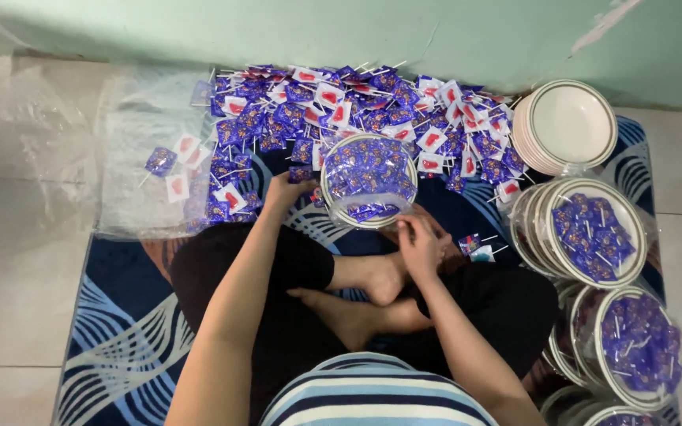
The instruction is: The person packs small blue-and-white pouches into clear plastic bags by hand, placing one stack of pouches into each bag and then placing the filled bags onto a stack of plates on the floor.
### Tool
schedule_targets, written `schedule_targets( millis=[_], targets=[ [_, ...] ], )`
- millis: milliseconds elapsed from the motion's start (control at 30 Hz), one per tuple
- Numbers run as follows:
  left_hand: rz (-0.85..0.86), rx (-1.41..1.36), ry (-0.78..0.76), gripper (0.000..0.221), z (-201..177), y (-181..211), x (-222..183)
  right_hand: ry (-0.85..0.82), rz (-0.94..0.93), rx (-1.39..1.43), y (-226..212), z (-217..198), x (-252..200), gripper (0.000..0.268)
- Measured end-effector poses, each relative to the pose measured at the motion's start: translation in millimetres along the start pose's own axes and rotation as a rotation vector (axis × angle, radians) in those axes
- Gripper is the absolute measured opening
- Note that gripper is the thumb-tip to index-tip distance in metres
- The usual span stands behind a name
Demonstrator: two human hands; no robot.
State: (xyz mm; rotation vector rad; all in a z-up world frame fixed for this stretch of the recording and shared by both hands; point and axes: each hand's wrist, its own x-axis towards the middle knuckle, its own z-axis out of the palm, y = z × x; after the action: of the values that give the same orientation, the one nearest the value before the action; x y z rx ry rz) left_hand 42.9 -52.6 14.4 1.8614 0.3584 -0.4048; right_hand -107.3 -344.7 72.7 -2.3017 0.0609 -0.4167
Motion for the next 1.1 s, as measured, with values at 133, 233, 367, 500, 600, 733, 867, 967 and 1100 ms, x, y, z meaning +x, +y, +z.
schedule_targets(
  millis=[133,233,367,500,600,733,867,967,1100],
  targets=[
    [-0.039,-0.322,-0.048,0.041,24.0,36.9,-31.5,-0.100,0.019,0.203,3.2,40.1,11.2,0.014],
    [-0.083,-0.449,-0.075,0.038,37.7,56.0,-48.8,-0.204,0.077,0.224,-4.7,59.9,22.7,0.014],
    [0.003,-0.435,-0.160,0.044,39.6,56.3,-56.7,-0.309,0.317,0.249,-23.7,61.7,30.1,0.022],
    [0.071,-0.368,-0.191,0.054,35.5,56.8,-66.8,-0.321,0.370,0.230,-14.8,62.5,27.8,0.018],
    [0.133,-0.328,-0.143,0.035,31.1,44.9,-52.9,-0.368,0.464,0.271,-3.4,55.3,16.8,0.019],
    [0.123,-0.180,-0.045,0.030,1.7,7.2,-26.1,-0.406,0.544,0.169,0.6,9.0,3.6,0.027],
    [0.162,0.216,0.091,0.034,-35.4,-46.7,-18.3,-0.278,0.805,0.076,40.5,2.2,-10.7,0.028],
    [0.121,0.291,0.189,0.033,-37.8,-67.1,-9.6,-0.192,0.953,0.210,24.9,-0.2,-10.5,0.028],
    [0.254,0.228,0.174,0.031,-19.0,-49.7,-26.4,-0.174,1.084,0.581,51.3,36.5,-15.4,0.023]
  ],
)
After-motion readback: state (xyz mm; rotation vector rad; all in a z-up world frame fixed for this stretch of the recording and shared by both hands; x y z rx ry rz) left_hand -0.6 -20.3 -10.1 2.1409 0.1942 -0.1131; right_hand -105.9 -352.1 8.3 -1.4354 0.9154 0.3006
